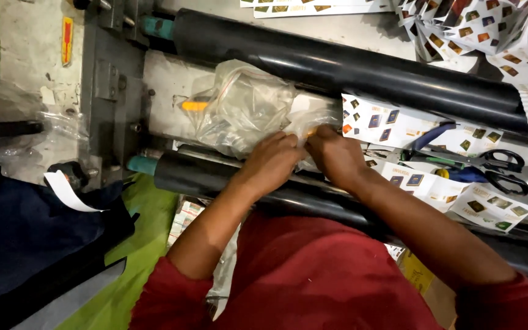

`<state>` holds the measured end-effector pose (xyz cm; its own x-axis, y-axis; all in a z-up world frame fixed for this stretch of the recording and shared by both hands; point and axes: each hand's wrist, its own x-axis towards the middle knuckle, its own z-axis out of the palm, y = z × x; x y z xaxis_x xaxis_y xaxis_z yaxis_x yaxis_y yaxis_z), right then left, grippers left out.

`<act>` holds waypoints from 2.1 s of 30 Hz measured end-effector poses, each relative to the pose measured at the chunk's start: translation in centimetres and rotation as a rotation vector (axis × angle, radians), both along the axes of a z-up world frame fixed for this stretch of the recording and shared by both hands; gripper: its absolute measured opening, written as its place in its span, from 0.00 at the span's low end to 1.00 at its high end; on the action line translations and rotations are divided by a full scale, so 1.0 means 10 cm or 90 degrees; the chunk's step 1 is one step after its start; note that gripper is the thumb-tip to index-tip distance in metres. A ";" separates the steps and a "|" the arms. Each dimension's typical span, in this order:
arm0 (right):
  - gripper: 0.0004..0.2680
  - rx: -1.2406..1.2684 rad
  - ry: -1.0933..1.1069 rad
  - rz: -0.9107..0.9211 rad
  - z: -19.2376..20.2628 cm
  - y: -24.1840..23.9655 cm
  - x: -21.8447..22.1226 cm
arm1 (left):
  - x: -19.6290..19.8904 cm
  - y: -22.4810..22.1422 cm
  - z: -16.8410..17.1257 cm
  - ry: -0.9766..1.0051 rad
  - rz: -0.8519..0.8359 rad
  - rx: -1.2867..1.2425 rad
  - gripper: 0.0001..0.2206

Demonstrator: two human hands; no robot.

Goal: Repairing and cleaning a small cylindrical component of a printing press machine.

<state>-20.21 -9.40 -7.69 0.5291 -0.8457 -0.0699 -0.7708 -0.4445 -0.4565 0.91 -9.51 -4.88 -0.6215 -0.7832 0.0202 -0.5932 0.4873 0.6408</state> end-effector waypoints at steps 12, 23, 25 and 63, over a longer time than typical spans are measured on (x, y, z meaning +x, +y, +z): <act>0.04 0.247 -0.579 -0.411 0.56 0.20 -0.16 | 0.02 -0.03 0.18 -0.028 0.027 0.026 0.06; 0.07 0.445 -0.762 -0.506 0.96 0.49 -0.27 | 0.03 0.37 0.01 0.425 0.366 0.368 0.16; 0.06 0.465 -0.778 -0.498 1.02 0.52 -0.26 | -0.02 0.41 0.14 0.544 0.501 0.599 0.26; 0.06 0.182 -0.583 -0.339 1.49 1.07 -0.14 | -0.18 0.91 0.60 0.822 0.217 0.565 0.25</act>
